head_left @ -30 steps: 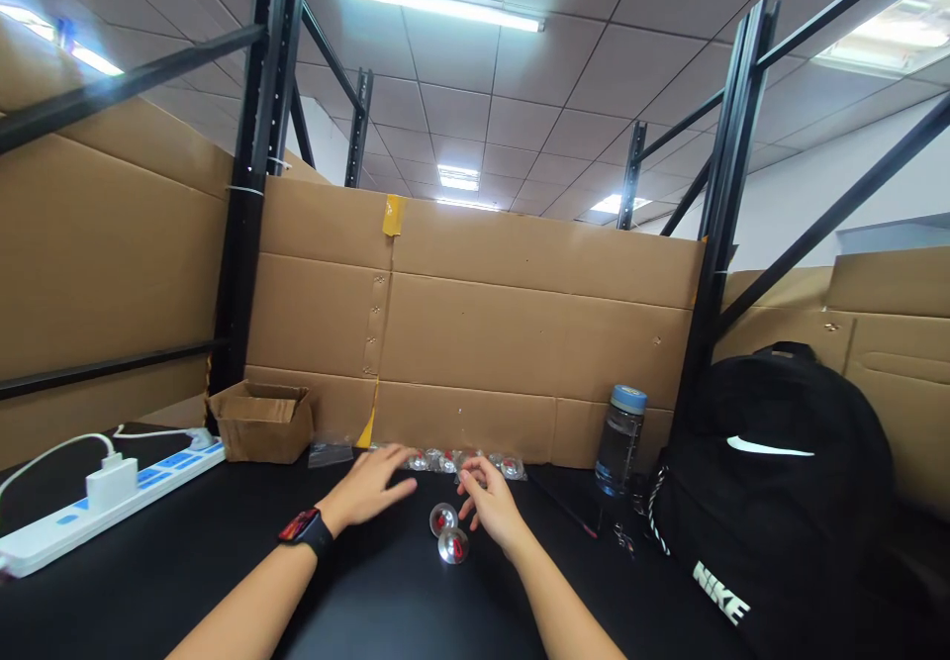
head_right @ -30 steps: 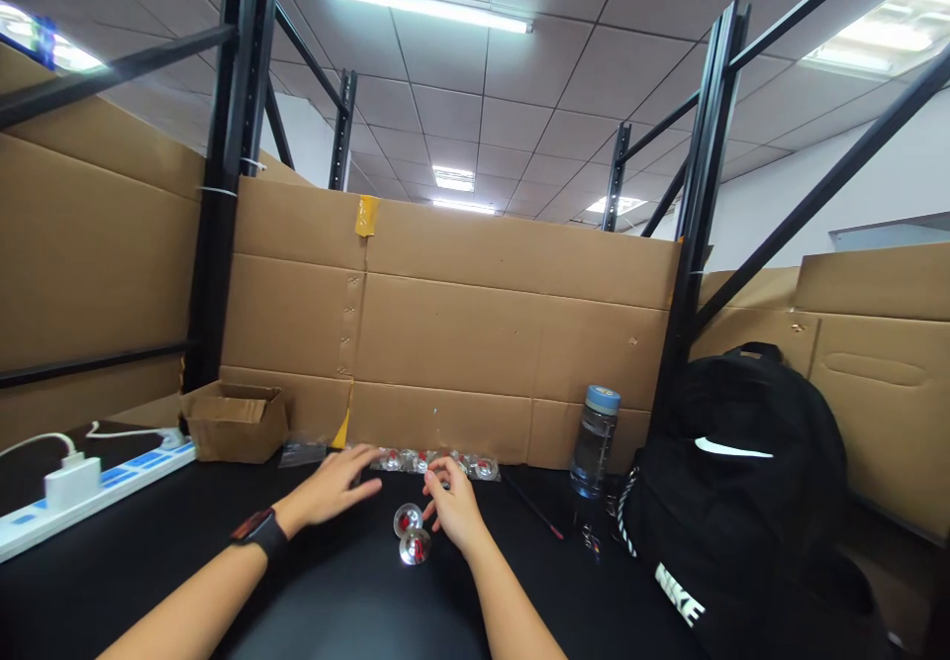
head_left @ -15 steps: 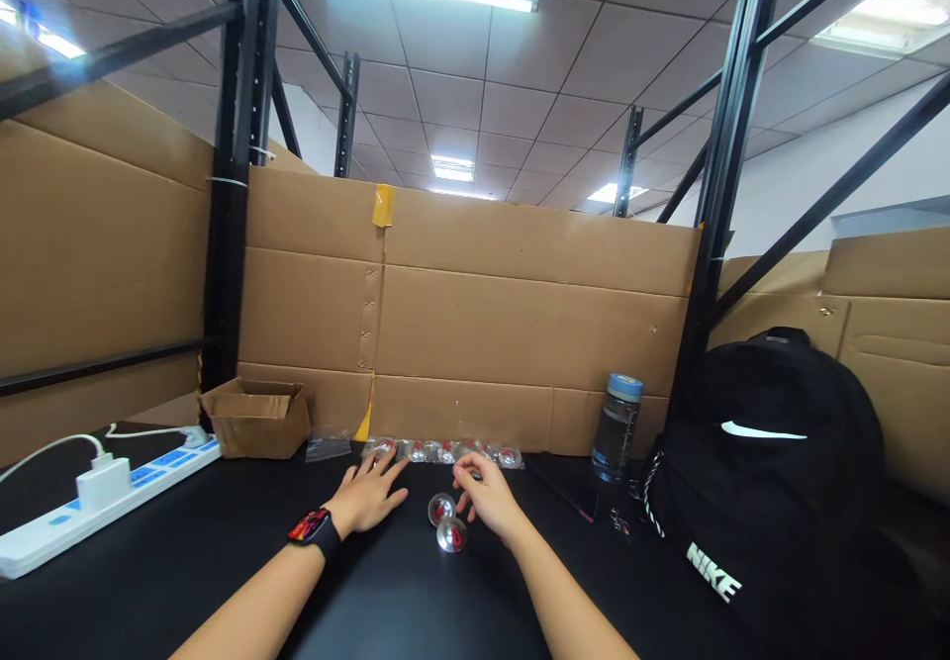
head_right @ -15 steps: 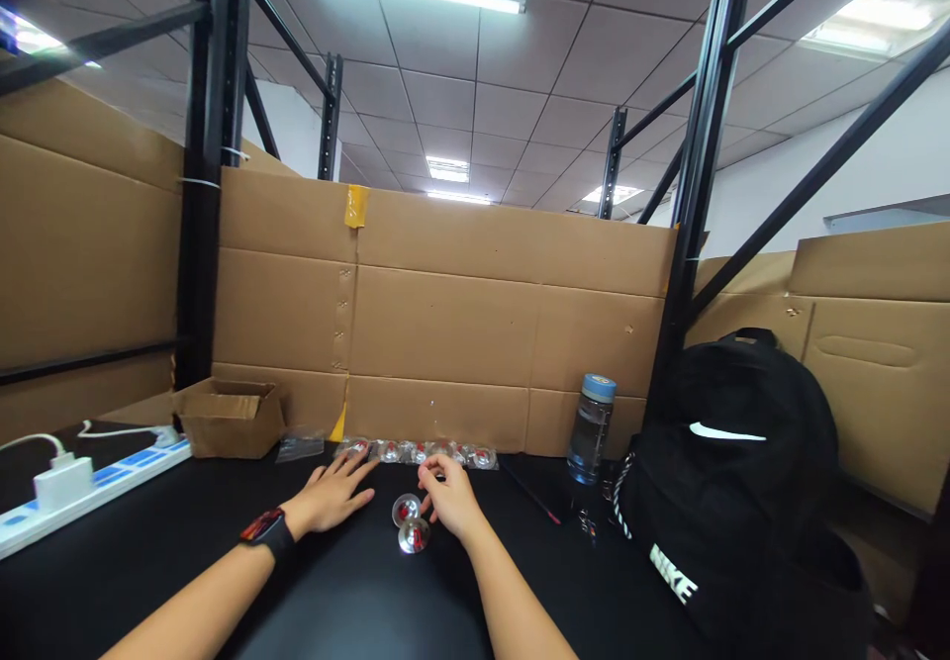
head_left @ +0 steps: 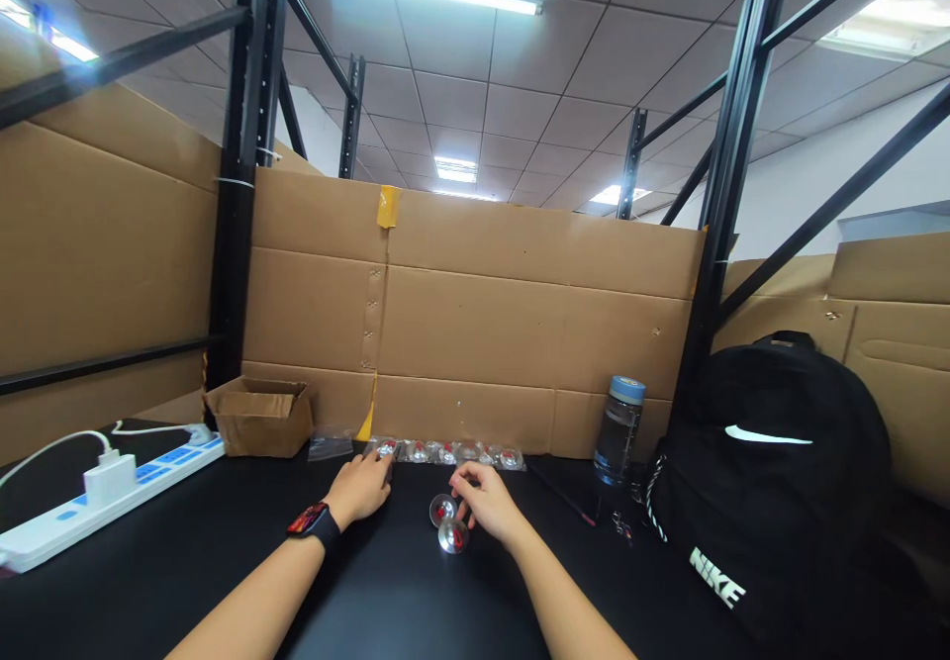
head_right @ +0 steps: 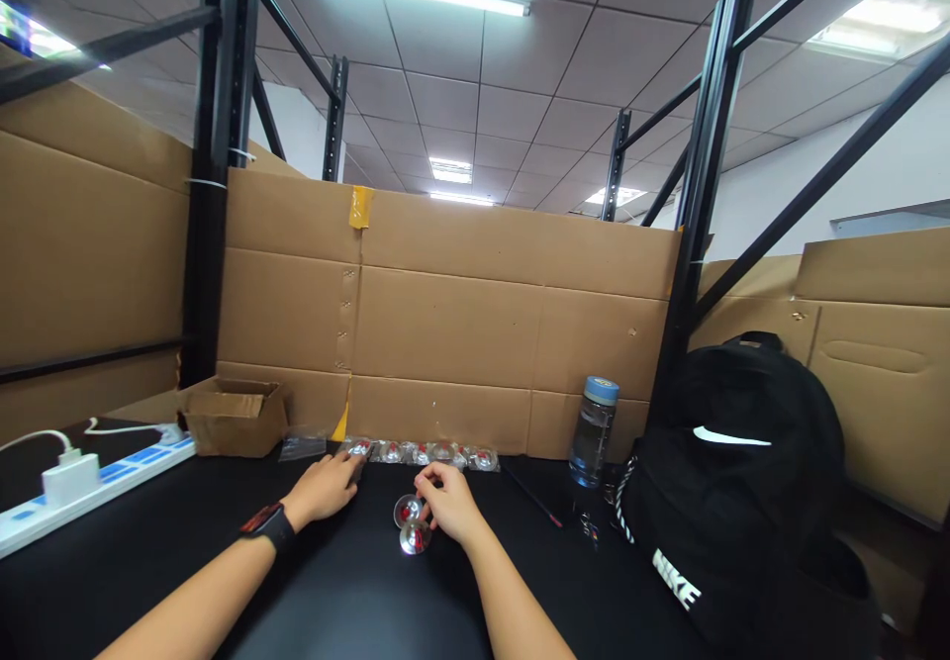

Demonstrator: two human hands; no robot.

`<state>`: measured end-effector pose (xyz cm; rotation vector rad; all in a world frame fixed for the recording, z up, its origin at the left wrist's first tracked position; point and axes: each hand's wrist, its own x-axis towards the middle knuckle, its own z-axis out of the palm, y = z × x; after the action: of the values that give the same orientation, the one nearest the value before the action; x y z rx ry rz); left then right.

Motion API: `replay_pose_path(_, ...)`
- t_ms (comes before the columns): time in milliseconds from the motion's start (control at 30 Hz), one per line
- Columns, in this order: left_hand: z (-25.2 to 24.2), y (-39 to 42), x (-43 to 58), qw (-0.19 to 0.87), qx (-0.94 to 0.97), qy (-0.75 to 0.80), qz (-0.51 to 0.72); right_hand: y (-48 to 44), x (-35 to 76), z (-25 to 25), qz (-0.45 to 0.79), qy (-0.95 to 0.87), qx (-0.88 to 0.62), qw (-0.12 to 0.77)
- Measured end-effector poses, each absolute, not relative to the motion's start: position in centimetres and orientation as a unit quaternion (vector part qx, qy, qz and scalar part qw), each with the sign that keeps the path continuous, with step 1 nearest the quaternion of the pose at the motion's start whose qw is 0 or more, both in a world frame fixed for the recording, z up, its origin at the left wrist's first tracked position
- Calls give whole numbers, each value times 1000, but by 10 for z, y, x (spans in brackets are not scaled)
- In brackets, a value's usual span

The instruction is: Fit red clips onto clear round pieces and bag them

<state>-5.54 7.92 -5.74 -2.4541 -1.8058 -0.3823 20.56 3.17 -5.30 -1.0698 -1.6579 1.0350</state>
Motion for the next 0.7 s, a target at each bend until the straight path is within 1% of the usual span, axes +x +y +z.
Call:
replay_pose_path(133, -58, 81, -60, -4, -817, -558, -145, 31, 205, -52, 419, -670, -432, 433)
replay_pose_path(300, -56, 80, -60, 0, -831, -536, -152, 30, 205, -51, 412, -680, -434, 424)
replay_pose_path(433, -51, 78, -56, -22, -822, -529, -210, 28, 206, -51, 400, -688, -442, 415)
replay_pose_path(500, -46, 76, -51, -48, -815, -519, -255, 26, 206, -49, 362, -701, -438, 431)
replay_pose_path(600, -38, 68, -34, -108, -817, -461, -329, 20, 206, -44, 260, -735, -411, 472)
replay_pose_path(700, -34, 58, -11, -192, -806, -396, -395, 13, 203, -39, 211, -769, -387, 463)
